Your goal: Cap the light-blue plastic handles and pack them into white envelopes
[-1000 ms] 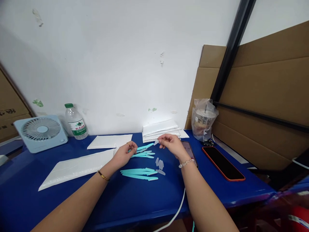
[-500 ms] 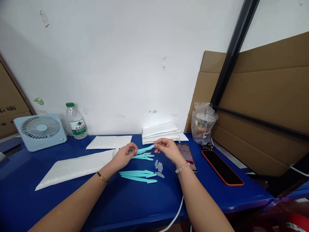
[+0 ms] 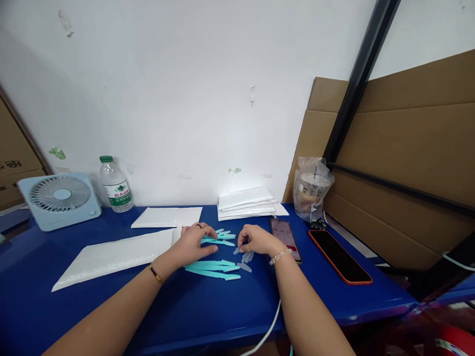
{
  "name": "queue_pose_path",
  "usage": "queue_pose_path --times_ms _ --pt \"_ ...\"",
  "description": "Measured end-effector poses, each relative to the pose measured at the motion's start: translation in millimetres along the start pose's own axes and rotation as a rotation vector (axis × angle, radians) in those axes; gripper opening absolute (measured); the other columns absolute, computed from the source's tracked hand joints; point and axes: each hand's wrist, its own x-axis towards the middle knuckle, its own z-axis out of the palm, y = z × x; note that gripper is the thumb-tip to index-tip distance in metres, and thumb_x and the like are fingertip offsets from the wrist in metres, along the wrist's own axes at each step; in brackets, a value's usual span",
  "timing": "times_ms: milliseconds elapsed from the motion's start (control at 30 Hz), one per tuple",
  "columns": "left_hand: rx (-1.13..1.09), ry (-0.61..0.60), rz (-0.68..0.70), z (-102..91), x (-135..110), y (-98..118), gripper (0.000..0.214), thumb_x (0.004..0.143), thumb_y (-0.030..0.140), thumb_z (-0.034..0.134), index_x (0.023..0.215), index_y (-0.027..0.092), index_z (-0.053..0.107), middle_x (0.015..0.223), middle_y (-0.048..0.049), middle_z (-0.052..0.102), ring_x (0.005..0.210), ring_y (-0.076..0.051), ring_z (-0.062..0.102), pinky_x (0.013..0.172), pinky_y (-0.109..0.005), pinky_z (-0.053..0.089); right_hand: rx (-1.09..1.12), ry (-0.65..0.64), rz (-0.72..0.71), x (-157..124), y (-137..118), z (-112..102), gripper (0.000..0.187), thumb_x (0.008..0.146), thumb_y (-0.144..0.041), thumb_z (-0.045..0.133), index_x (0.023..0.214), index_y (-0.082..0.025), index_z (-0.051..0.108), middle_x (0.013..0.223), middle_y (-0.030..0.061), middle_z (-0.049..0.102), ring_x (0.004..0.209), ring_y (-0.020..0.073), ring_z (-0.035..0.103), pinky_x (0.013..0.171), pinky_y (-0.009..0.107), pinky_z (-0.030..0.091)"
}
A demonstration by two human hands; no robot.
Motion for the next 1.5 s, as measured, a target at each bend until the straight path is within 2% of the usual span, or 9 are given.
queue_pose_path --times_ms 100,200,500,633,800,1033,1100,1300,1500 --pt "-0.04 -0.168 0.104 -0.3 -6 9 0.023 0.071 0.045 0.063 0.083 0.026 0.066 0.091 -0.0026 0.065 0.098 -0.024 0.051 0.085 -0.037 0.031 0.008 0.02 0.033 2 1 2 0.006 0.067 -0.023 0.068 0.07 -0.018 0.066 0.074 0.0015 0.061 0.063 0.0131 0.055 0.054 0.022 0.042" --pt "-0.051 -0.24 0.08 1.0 -8 12 0.015 0.076 0.036 0.057 0.072 0.024 0.066 0.077 -0.0016 0.067 0.088 -0.022 0.054 0.081 -0.034 0.031 0.122 0.084 0.062 3 1 0 0.009 0.075 -0.026 0.061 0.078 -0.018 0.063 0.066 0.0001 0.061 0.06 0.0133 0.056 0.055 0.023 0.042" --pt "0.024 -0.115 -0.004 2.4 -3 6 0.015 0.077 0.033 0.057 0.07 0.023 0.066 0.073 -0.0012 0.067 0.081 -0.021 0.056 0.074 -0.033 0.031 0.376 0.304 0.062 10 2 0 0.03 0.075 -0.041 0.062 0.091 -0.015 0.068 0.069 0.0029 0.064 0.06 0.0141 0.058 0.059 0.027 0.047" --pt "-0.042 -0.189 0.027 1.0 -6 6 0.023 0.067 0.046 0.067 0.073 0.024 0.066 0.073 0.0012 0.066 0.072 -0.018 0.057 0.076 -0.032 0.032 0.53 0.262 0.075 10 2 2 0.035 0.071 -0.039 0.068 0.093 -0.013 0.066 0.066 0.0042 0.066 0.061 0.0152 0.061 0.061 0.029 0.05" --pt "-0.081 -0.267 0.024 -3.0 -10 12 0.03 0.069 0.052 0.063 0.077 0.024 0.065 0.075 0.0025 0.066 0.07 -0.015 0.058 0.081 -0.032 0.034 0.48 0.311 0.114 9 -2 1 0.03 0.071 -0.042 0.067 0.079 -0.013 0.065 0.06 0.0024 0.063 0.055 0.0137 0.061 0.053 0.024 0.047" --pt "-0.136 -0.389 -0.067 -2.4 -8 11 0.013 0.07 0.033 0.06 0.073 0.022 0.067 0.075 0.0007 0.068 0.067 -0.015 0.058 0.052 -0.023 0.034 0.606 0.28 0.112 9 -4 1 0.021 0.072 -0.034 0.065 0.079 -0.014 0.06 0.068 0.0025 0.064 0.059 0.0151 0.064 0.052 0.024 0.047" --pt "-0.148 -0.365 -0.075 -1.7 -7 9 0.013 0.07 0.032 0.059 0.071 0.022 0.067 0.076 0.0006 0.068 0.067 -0.015 0.058 0.052 -0.023 0.034 0.584 0.282 0.111 8 -6 1 0.018 0.073 -0.031 0.064 0.077 -0.014 0.06 0.065 0.0012 0.062 0.055 0.0126 0.061 0.05 0.022 0.044" --pt "-0.249 -0.124 -0.17 1.9 0 -5 0.019 0.078 0.037 0.052 0.08 0.02 0.061 0.076 -0.0016 0.065 0.068 -0.016 0.057 0.055 -0.023 0.035 0.591 0.259 0.112 5 -11 -1 0.012 0.071 -0.025 0.064 0.074 -0.014 0.061 0.06 -0.0012 0.058 0.048 0.0088 0.053 0.047 0.021 0.039" --pt "-0.279 -0.071 -0.193 -0.2 2 -9 0.022 0.08 0.039 0.049 0.081 0.02 0.059 0.075 -0.0022 0.063 0.067 -0.016 0.055 0.054 -0.024 0.034 0.566 0.277 0.076 6 -11 -1 0.014 0.072 -0.028 0.064 0.074 -0.015 0.061 0.061 -0.0007 0.059 0.051 0.0102 0.055 0.05 0.022 0.041"
